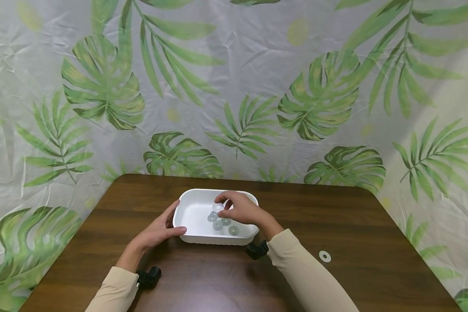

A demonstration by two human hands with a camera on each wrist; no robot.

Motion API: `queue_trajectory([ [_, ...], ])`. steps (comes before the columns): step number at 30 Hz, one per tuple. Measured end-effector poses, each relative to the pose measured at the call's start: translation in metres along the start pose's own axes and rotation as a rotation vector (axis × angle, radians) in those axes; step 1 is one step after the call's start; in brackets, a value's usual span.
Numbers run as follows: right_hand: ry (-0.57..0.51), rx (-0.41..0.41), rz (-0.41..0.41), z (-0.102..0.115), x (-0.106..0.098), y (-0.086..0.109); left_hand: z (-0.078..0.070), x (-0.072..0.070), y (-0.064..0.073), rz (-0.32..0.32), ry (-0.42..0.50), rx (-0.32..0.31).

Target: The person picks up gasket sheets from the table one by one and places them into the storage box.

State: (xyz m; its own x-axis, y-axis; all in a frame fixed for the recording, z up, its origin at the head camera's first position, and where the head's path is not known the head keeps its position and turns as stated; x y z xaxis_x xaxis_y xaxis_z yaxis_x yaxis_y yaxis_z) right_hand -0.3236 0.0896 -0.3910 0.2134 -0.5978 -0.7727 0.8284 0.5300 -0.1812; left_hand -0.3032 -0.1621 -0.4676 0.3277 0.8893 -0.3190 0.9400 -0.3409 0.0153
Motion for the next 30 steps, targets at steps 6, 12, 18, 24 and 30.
queue_trajectory([
  [6,0.034,0.007,0.068,0.002,0.011,-0.009,0.0,0.002,0.0,0.007,-0.004,-0.008],
  [12,0.034,-0.023,0.097,0.005,0.015,-0.011,0.0,0.001,0.001,-0.001,0.001,-0.008],
  [18,0.014,-0.024,0.107,0.007,0.019,-0.012,0.0,-0.001,0.001,-0.005,-0.016,-0.004],
  [24,0.021,-0.029,0.104,0.008,0.022,-0.012,0.0,-0.001,0.001,-0.012,-0.014,-0.001],
  [30,0.02,-0.048,0.095,0.011,0.023,-0.013,-0.002,0.0,0.002,-0.012,-0.024,-0.005],
])
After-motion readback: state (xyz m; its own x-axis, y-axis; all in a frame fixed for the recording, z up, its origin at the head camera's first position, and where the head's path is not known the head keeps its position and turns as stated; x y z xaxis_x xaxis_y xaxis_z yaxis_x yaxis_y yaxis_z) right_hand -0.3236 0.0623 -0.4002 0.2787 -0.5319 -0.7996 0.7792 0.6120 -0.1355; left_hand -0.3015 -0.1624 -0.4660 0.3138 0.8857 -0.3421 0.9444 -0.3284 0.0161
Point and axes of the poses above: each hand's wrist, its own y-axis away from the middle knuckle, its own x-axis out of the palm, z = x × y, the point moved 4 cm from there along -y, towards the middle knuckle, and after that the axes turned 5 degrees about -z, right-handed, at the moved point
